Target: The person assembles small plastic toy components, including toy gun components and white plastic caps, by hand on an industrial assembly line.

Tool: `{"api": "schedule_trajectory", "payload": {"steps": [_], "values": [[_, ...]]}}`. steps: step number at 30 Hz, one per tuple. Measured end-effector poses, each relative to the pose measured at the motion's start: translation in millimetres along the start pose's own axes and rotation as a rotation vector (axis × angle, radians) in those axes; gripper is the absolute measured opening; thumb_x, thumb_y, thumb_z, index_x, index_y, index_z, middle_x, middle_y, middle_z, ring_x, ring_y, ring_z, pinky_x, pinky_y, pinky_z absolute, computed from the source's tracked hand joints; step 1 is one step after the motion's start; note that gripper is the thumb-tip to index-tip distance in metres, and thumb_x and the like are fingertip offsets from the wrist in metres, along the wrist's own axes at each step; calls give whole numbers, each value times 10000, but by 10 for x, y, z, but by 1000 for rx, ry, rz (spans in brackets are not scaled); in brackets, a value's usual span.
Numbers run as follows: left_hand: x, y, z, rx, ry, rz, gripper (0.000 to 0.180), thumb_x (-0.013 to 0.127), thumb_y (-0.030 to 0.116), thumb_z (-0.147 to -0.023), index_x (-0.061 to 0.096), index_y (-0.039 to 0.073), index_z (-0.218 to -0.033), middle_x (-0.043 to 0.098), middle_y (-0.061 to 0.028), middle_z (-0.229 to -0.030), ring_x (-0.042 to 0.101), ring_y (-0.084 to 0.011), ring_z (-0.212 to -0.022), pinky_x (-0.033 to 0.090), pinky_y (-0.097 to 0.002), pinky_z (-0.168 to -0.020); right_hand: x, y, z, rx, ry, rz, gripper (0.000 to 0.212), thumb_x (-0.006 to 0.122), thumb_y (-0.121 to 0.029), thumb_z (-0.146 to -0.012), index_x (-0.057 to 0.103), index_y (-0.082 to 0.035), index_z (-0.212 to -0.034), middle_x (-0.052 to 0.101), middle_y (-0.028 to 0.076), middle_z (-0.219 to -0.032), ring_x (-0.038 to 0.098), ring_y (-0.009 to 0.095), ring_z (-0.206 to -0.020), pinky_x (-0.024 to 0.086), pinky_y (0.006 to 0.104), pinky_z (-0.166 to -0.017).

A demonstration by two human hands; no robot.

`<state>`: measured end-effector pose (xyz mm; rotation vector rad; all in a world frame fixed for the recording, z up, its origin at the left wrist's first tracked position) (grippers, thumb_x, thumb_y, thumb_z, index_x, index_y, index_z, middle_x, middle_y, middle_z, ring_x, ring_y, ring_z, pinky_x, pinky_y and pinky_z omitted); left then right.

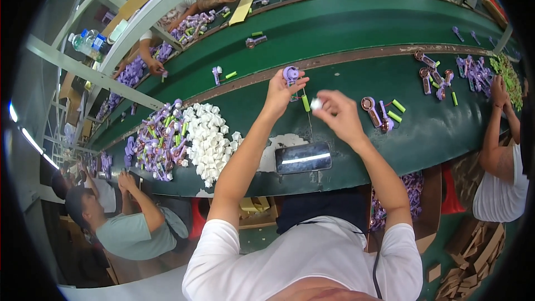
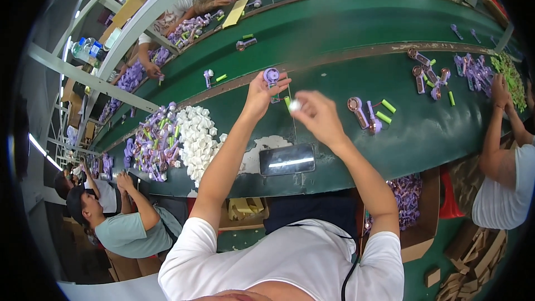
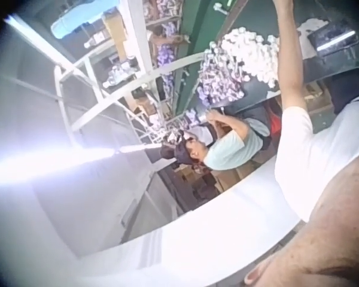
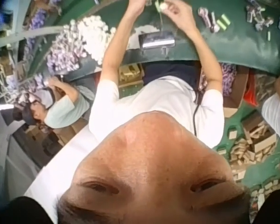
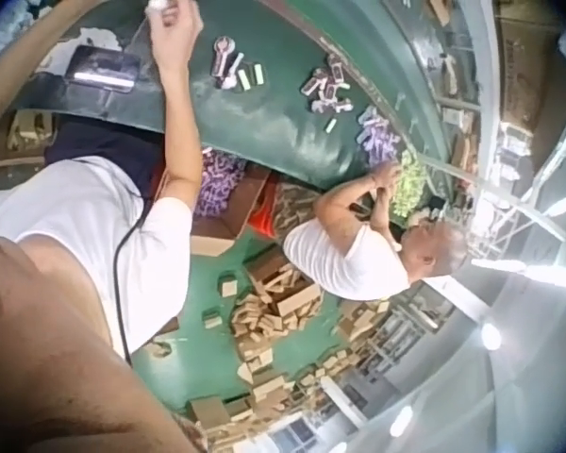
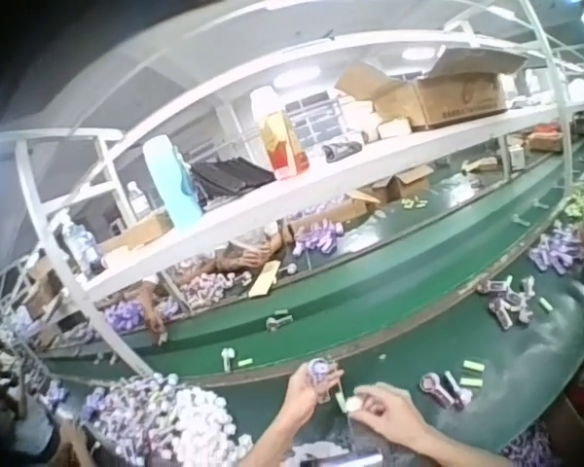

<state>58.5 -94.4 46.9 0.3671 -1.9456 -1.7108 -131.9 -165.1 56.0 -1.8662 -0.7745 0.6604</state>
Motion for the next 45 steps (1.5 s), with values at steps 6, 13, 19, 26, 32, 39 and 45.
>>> {"api": "schedule_trajectory", "payload": {"steps": [6,13,19,26,32,39,45], "values": [[513,203,390,158,-150,-165,446,577,-135,-866,467,-6,-1279,582,-60,-1133,579,-128,-1057,466,-278,-935,-39,-262,-204,-375,187,157,325,778,-14,-755,683,-11,-1066,636,105,-976,657,160,-729,551,276,-632],[265,357,676,223,-138,-249,413,711,73,-839,520,-1,-1198,617,-74,-1021,585,-114,-916,503,-277,-787,245,-385,-251,-398,140,194,297,792,-28,-738,694,6,-1016,649,111,-969,659,203,-758,537,287,-645],[386,324,618,359,124,-571,388,767,288,-784,637,-1,-1006,595,-154,-959,585,-287,-907,491,-372,-834,63,-316,-133,-361,-49,490,377,720,-18,-828,645,-21,-1197,643,138,-1090,654,257,-967,537,336,-803],[287,477,903,301,135,-90,298,761,107,-804,614,-32,-1023,507,-68,-965,558,-165,-924,535,-296,-758,263,-55,-178,-4,-153,-262,420,541,-116,-1004,479,38,-1390,608,87,-1139,588,113,-946,465,229,-760],[414,408,991,360,200,-90,309,776,125,-792,641,-24,-1026,460,-27,-951,501,-109,-869,441,-237,-712,367,100,-48,-26,-41,-329,392,512,-196,-1031,522,88,-1301,591,132,-1217,596,187,-1066,468,312,-953],[413,107,602,131,245,51,240,758,167,-819,688,-33,-933,567,-72,-925,580,-115,-760,476,-278,-541,83,514,-212,235,-85,-143,422,524,-240,-1029,515,31,-1353,641,108,-1147,600,100,-957,465,215,-751],[-603,-79,-711,-19,897,-403,725,758,396,-802,516,-100,-1272,505,-224,-1281,537,-282,-1169,476,-403,-916,-1780,1008,-1022,-117,179,783,524,589,-303,-991,492,41,-1373,575,250,-1285,592,315,-1107,483,358,-921]]}}
Point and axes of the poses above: each hand's wrist, its own z-axis away from the middle knuckle, its own x-axis out of the palm, y = z × x, the point moved 3 cm from there along -z, towards the middle knuckle
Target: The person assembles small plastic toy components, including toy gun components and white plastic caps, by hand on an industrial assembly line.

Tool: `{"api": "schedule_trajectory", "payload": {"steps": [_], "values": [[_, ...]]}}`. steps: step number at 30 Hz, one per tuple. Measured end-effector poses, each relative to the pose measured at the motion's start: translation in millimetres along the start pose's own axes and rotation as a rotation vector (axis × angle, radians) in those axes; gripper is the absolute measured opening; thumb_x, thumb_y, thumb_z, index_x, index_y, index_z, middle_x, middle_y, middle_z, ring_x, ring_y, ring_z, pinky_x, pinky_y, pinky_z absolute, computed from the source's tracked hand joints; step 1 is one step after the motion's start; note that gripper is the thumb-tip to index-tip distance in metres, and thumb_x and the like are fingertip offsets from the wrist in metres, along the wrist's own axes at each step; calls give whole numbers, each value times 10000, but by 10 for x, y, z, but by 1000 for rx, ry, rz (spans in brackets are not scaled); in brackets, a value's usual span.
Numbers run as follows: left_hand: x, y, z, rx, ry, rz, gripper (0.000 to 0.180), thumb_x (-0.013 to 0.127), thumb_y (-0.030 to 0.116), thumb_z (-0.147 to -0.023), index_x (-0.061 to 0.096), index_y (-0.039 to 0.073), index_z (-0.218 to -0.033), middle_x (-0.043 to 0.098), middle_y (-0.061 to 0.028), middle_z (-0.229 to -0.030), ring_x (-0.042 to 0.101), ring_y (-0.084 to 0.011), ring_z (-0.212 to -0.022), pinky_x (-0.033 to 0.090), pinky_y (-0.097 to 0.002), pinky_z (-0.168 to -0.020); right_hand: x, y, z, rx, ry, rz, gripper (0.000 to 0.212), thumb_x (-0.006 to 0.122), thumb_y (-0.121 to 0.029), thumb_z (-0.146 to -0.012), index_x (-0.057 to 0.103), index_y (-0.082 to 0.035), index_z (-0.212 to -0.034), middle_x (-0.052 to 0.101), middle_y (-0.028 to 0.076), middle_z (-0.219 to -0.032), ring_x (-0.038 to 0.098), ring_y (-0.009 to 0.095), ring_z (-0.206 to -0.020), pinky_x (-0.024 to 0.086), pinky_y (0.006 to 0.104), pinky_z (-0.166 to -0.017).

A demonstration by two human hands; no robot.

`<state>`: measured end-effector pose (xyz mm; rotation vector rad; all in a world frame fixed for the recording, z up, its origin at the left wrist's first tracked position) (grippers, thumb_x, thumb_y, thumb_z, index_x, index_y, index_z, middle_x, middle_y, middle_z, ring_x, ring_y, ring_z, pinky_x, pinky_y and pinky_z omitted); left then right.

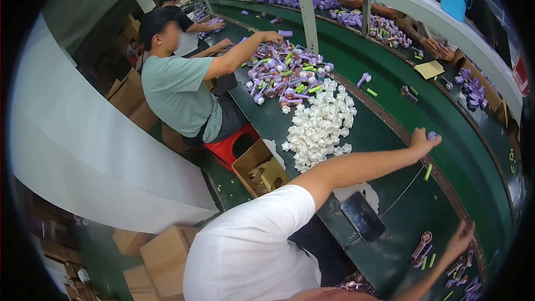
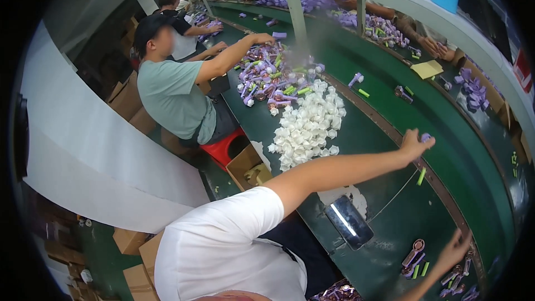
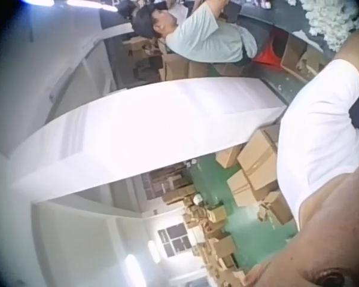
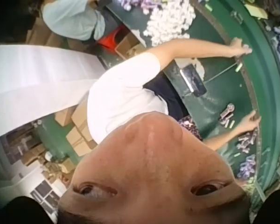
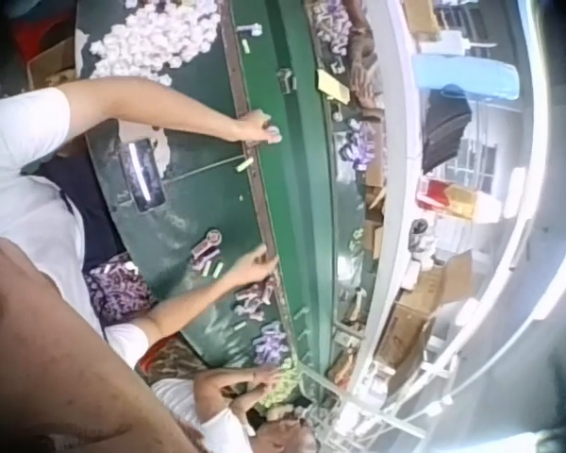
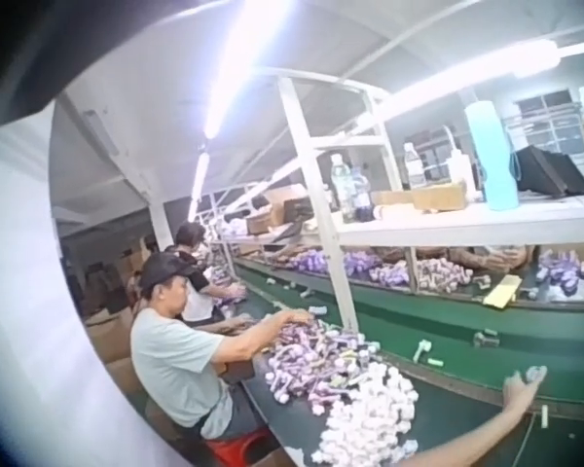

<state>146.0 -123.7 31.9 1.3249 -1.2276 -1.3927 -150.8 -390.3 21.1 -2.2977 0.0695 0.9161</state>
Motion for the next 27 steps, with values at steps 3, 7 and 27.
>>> {"api": "schedule_trajectory", "payload": {"steps": [3,7,27], "values": [[118,194,-171,-14,-73,-235,910,726,413,-795,307,-81,-1434,428,-251,-1346,407,-422,-1264,360,-469,-1073,-956,1835,-167,-68,182,587,548,552,-358,-993,482,15,-1389,528,304,-1320,533,443,-1193,424,464,-1027],[363,-164,534,490,-308,-262,722,693,346,-787,463,-54,-1342,495,-273,-1257,461,-434,-1175,372,-522,-1023,-1189,917,-31,-265,130,762,428,602,-326,-973,610,-29,-1281,628,249,-1206,606,313,-1097,485,442,-922],[193,-12,1758,1103,-1077,-277,510,804,348,-707,694,121,-1149,558,-151,-1313,480,-373,-1235,355,-507,-1056,341,-454,471,-130,-151,101,191,615,-167,-853,668,3,-921,628,203,-1040,561,385,-1026,449,469,-922]]}}
Point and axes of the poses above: each hand's wrist, its own z-axis away from the middle knuckle, its own x-axis out of the palm, y = z × x, the point moved 3 cm from there along -z, towards the middle knuckle
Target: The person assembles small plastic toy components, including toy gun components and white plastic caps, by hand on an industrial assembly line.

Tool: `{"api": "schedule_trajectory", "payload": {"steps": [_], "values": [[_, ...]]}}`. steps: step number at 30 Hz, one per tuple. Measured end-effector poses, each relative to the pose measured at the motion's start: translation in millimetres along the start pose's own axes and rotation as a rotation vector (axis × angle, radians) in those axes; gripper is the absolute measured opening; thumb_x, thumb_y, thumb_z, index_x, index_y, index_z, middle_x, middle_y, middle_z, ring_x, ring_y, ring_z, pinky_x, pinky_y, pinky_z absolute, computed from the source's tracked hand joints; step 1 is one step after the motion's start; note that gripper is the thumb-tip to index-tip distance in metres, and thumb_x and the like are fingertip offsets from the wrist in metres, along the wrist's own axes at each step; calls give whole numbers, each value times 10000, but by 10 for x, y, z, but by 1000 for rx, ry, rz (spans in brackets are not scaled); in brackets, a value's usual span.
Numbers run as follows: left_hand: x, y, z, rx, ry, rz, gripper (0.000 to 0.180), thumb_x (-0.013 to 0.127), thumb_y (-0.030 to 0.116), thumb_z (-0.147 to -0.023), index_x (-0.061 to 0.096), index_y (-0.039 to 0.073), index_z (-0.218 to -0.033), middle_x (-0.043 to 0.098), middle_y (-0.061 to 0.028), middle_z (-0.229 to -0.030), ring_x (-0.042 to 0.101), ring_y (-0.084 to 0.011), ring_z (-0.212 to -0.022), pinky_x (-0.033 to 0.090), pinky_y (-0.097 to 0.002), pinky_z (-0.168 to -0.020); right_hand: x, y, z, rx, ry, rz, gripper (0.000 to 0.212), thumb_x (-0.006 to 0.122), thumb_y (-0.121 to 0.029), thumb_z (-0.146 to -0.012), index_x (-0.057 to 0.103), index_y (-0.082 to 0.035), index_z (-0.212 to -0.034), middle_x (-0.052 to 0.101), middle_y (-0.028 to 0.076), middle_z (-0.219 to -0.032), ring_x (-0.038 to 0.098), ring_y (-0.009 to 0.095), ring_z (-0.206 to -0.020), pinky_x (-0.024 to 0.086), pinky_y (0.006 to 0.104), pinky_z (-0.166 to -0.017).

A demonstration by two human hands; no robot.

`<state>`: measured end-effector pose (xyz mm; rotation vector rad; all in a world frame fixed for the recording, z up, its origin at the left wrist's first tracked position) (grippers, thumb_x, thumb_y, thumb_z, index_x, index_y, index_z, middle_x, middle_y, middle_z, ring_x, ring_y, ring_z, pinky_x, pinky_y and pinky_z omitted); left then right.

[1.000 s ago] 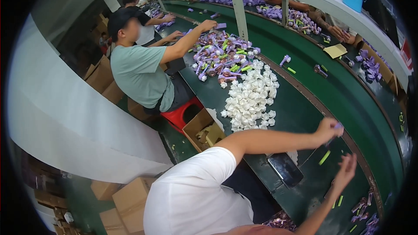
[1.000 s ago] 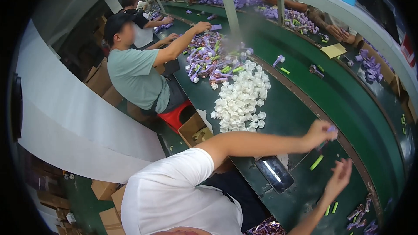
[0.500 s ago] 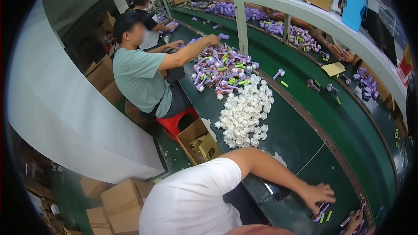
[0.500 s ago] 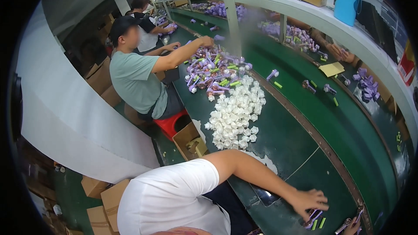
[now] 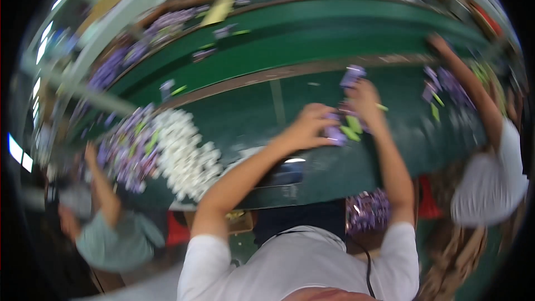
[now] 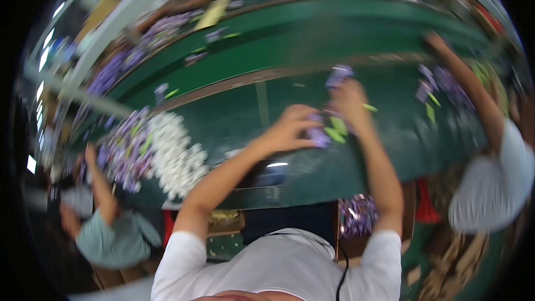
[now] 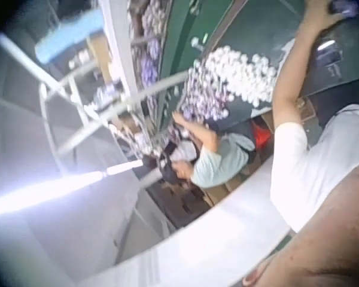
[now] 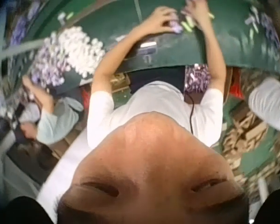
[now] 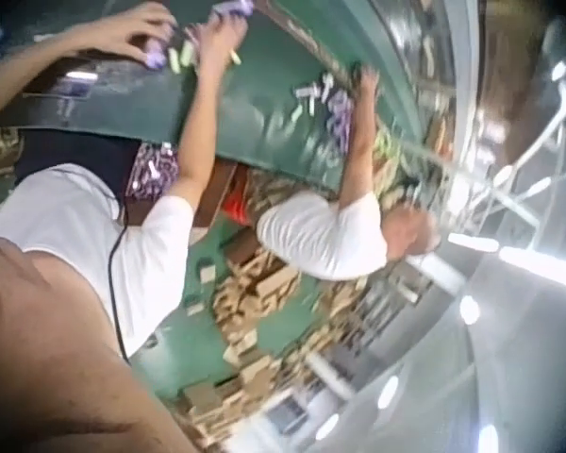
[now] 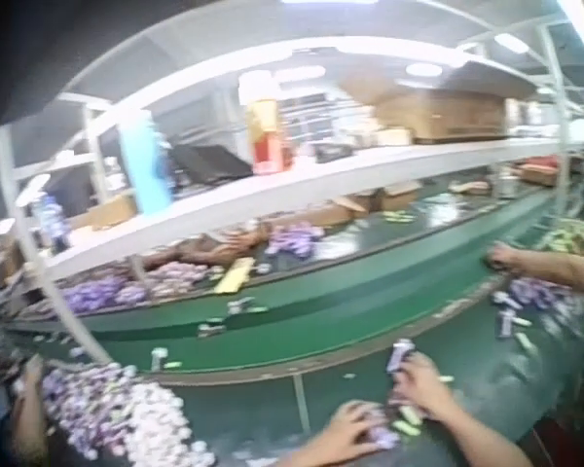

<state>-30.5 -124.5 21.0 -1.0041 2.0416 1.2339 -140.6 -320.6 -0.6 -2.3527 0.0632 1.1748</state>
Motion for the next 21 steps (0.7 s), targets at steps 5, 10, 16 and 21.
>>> {"api": "schedule_trajectory", "payload": {"steps": [5,10,16,21], "values": [[-121,-98,133,-202,-25,176,326,728,111,-771,696,53,-1090,606,-119,-1284,538,-329,-1178,418,-418,-1022,215,-443,140,160,67,-247,277,624,-148,-877,664,25,-1090,624,231,-1166,558,381,-1151,418,444,-1034],[-206,-201,415,-427,192,149,254,719,0,-741,688,9,-993,625,-126,-1183,606,-264,-1061,504,-357,-886,-41,-486,-30,146,120,-286,281,633,-215,-892,687,-17,-1084,595,232,-1268,536,387,-1218,408,438,-1055],[-242,-644,758,-752,528,375,409,647,-96,-756,597,-46,-1159,546,-126,-1165,647,-222,-997,573,-307,-811,-1195,1284,-199,260,303,639,453,707,-287,-835,621,-42,-1206,548,216,-1320,497,412,-1222,400,475,-1047],[-82,-398,366,-687,434,89,434,688,60,-810,574,-35,-1218,608,-181,-1052,655,-277,-893,528,-381,-779,-1626,2760,478,500,373,685,557,704,-368,-827,563,-139,-1315,535,199,-1343,498,410,-1214,395,503,-1040]]}}
Point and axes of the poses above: each hand's wrist, its own z-axis away from the middle knuckle, its own x-axis out of the palm, y = z × x, the point moved 3 cm from there along -z, towards the middle knuckle
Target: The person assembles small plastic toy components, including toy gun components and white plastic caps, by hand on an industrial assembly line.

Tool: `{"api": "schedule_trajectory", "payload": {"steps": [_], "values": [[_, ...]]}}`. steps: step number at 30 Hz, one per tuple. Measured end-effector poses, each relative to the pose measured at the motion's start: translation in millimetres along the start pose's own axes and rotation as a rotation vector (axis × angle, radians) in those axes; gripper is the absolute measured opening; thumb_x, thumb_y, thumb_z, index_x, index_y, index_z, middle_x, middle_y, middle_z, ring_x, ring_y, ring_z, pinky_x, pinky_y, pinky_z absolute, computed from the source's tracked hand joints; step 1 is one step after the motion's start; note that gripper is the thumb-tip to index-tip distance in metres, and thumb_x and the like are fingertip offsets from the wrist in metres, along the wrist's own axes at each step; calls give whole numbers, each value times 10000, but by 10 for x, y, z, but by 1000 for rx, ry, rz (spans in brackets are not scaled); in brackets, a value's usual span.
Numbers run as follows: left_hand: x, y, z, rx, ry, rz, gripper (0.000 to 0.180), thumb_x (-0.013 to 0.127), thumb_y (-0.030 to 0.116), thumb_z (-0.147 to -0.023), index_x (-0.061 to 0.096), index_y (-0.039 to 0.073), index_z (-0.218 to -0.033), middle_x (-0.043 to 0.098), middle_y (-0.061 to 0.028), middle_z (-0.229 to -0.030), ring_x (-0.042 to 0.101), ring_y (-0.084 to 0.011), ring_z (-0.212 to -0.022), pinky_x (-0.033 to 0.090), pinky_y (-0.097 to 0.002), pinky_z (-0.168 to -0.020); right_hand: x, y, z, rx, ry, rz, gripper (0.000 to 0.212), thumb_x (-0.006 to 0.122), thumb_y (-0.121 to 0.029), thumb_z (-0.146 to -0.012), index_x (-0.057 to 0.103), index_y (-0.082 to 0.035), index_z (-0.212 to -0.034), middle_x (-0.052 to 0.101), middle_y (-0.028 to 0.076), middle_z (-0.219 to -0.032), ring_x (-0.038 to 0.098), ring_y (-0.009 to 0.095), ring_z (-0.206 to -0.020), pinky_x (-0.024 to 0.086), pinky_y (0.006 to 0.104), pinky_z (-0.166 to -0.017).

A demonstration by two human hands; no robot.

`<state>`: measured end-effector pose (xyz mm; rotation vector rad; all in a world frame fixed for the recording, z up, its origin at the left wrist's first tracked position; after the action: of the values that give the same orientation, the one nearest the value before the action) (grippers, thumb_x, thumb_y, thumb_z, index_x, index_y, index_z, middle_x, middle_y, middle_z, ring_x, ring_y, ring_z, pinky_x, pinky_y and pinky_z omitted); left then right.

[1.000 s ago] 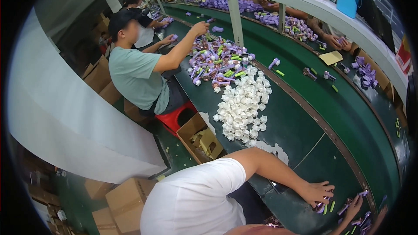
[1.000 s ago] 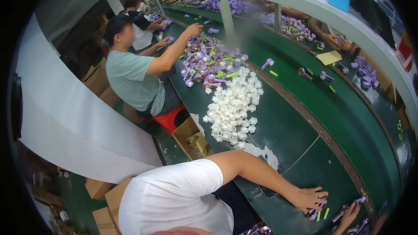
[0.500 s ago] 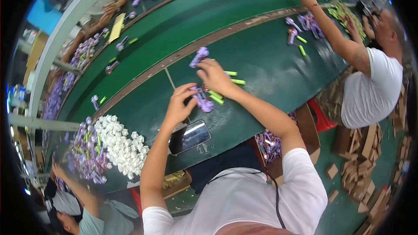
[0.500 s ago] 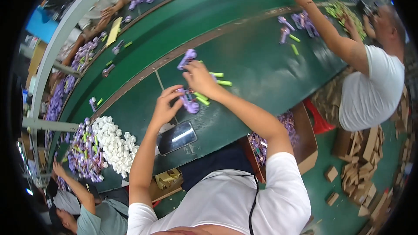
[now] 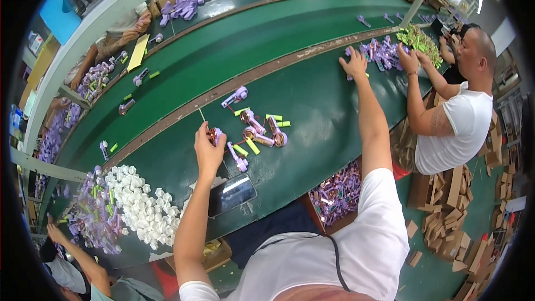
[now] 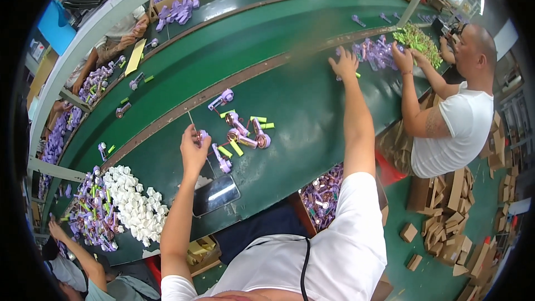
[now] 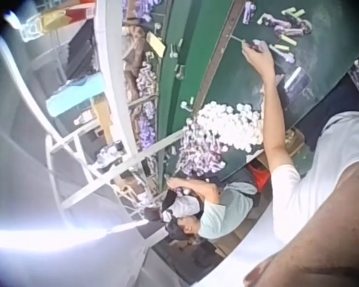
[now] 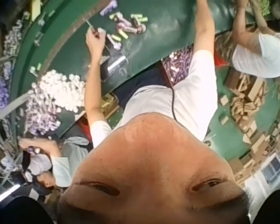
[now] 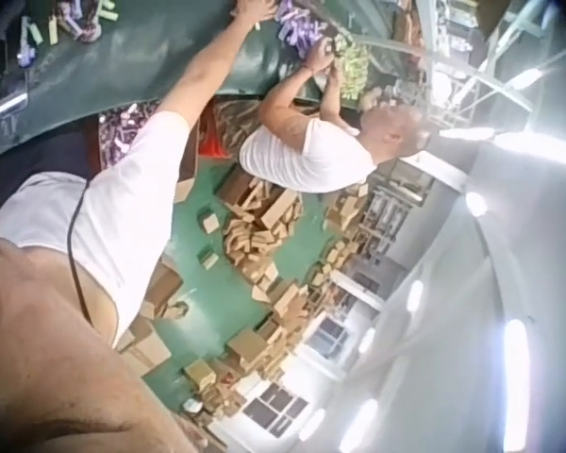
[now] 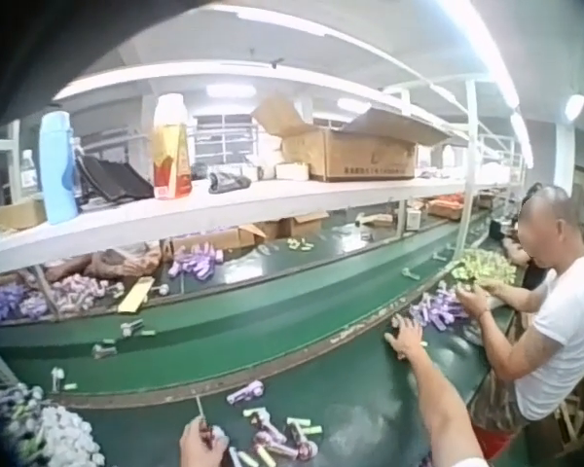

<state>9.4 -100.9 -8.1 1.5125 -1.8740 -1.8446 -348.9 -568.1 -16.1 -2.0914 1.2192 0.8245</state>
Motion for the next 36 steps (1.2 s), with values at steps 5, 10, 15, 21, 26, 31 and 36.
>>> {"api": "schedule_trajectory", "payload": {"steps": [5,10,15,21,26,31,36], "values": [[-80,-86,-45,61,-44,-95,402,700,51,-805,612,10,-1195,612,-173,-955,633,-298,-854,506,-381,-777,110,-248,213,160,-101,-142,424,671,-298,-847,628,-160,-1246,657,133,-1118,631,326,-961,499,448,-849],[-267,-165,-145,-160,-7,402,391,683,61,-872,589,21,-1250,636,-102,-982,616,-154,-675,507,-291,-581,-33,-1006,744,207,-233,-425,355,667,-288,-849,665,-147,-1175,648,110,-1134,551,337,-1130,414,471,-959],[-803,99,-107,-251,174,780,482,646,78,-930,470,-2,-1372,636,-99,-943,580,-118,-691,482,-252,-583,-314,-2191,1327,119,-265,-552,431,648,-328,-867,631,-96,-1229,612,155,-1200,504,336,-1205,323,481,-1053],[-1415,239,93,-442,103,1361,314,549,151,-998,480,-11,-1258,634,-183,-1129,651,-222,-923,543,-388,-790,-351,-3103,1619,16,-602,-1061,612,629,-415,-912,504,-36,-1375,498,249,-1365,481,397,-1255,353,460,-1080],[-1598,161,758,-451,23,1405,297,602,96,-954,528,-5,-1223,604,-73,-901,560,-112,-668,484,-268,-612,-1343,-3861,1774,-576,-254,-807,562,683,-305,-881,517,-58,-1358,470,254,-1386,435,431,-1291,346,466,-1088],[-1382,341,1475,-520,-202,1367,536,637,66,-925,419,21,-1412,599,-76,-980,556,-128,-771,482,-287,-695,-1642,-4854,2292,-889,-1025,-1276,385,672,-47,-838,610,-40,-1218,618,143,-1108,647,241,-874,538,318,-713],[-1504,328,1851,-485,-243,1289,638,548,-53,-893,295,26,-1474,599,-151,-1184,613,-216,-1027,517,-354,-850,-1633,-5759,2845,-1305,-899,-1295,431,685,6,-787,615,-76,-1204,550,126,-1253,620,303,-989,524,379,-854]]}}
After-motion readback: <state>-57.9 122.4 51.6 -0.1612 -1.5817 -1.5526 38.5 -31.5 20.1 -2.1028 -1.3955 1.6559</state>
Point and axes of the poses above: each hand's wrist, its own z-axis away from the middle knuckle, its own x-axis out of the palm, y = z × x, the point moved 3 cm from there along -z, towards the middle knuckle
